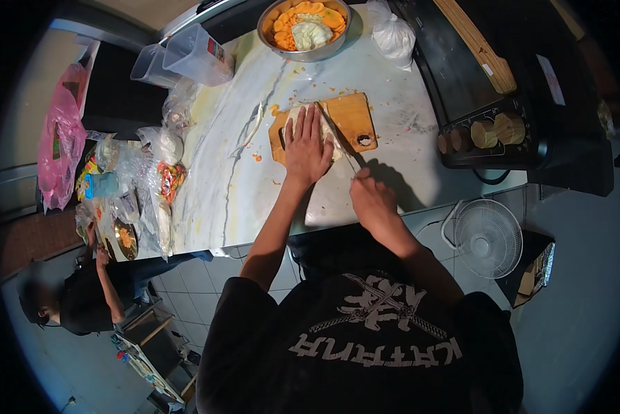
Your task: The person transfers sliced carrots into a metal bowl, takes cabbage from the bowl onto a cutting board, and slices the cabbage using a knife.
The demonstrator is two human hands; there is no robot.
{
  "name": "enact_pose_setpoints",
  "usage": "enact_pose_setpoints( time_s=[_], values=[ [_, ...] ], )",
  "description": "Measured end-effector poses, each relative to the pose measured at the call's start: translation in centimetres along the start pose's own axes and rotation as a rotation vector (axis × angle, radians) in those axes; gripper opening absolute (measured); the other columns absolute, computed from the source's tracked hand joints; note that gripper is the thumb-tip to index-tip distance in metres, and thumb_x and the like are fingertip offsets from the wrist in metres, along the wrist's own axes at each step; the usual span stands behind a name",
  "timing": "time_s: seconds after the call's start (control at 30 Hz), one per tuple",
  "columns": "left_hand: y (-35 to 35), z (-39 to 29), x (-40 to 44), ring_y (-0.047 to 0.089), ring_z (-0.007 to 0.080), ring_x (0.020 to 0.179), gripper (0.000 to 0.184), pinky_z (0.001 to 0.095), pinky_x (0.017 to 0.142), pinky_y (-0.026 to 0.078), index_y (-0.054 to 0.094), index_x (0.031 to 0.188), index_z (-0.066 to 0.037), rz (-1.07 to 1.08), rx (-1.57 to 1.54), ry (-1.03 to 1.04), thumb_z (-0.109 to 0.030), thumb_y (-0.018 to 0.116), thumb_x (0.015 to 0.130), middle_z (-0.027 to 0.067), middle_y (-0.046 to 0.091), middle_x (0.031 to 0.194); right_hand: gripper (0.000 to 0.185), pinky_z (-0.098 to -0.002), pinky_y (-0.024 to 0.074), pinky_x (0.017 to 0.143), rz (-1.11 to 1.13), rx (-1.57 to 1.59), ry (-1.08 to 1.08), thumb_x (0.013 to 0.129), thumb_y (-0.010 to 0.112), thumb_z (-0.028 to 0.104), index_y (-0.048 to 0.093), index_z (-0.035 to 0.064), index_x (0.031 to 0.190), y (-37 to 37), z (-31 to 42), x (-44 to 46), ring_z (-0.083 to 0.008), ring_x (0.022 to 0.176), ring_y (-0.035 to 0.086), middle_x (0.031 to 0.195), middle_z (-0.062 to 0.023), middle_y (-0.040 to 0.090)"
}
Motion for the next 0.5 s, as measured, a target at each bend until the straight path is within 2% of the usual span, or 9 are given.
enact_pose_setpoints(
  time_s=[0.13,0.4,0.5],
  values=[
    [0.2,0.2,-0.1,0.026,0.0329,0.147,0.067,0.0516,0.119,0.013,0.034,0.148,0.004,-0.008,0.016,0.006,-0.034,0.042,0.094,0.0178,0.032,0.157,0.020,-0.0456,0.0584,0.064,-0.031,0.033,-0.041,0.098,0.053,0.018,0.052,-0.0022,0.094,-0.6,0.6,2.1,-0.0369,0.075,0.072,0.076,-0.0209,0.070],
    [-0.1,0.0,0.0,0.027,0.0328,0.147,0.067,0.0518,0.119,0.014,0.034,0.148,0.004,-0.001,0.012,-0.009,-0.034,0.043,0.094,0.0180,0.033,0.156,0.022,-0.0454,0.0583,0.063,-0.007,-0.002,-0.034,0.099,0.050,0.018,0.052,-0.0027,0.093,-0.2,-0.7,-2.6,-0.0384,0.073,0.071,0.076,-0.0215,0.069],
    [-0.1,-0.1,0.0,0.027,0.0327,0.147,0.067,0.0518,0.119,0.014,0.034,0.148,0.004,-0.006,0.011,-0.008,-0.034,0.043,0.094,0.0180,0.033,0.156,0.022,-0.0453,0.0584,0.064,-0.011,0.017,-0.012,0.099,0.050,0.018,0.052,-0.0029,0.093,0.5,-0.3,-0.4,-0.0382,0.074,0.071,0.077,-0.0212,0.070]
  ],
)
Point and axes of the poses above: each hand's wrist, its own x-axis towards the middle knuckle, its own y-axis out of the palm, z = x × y, the point moved 4 cm from there along x, towards the middle knuckle
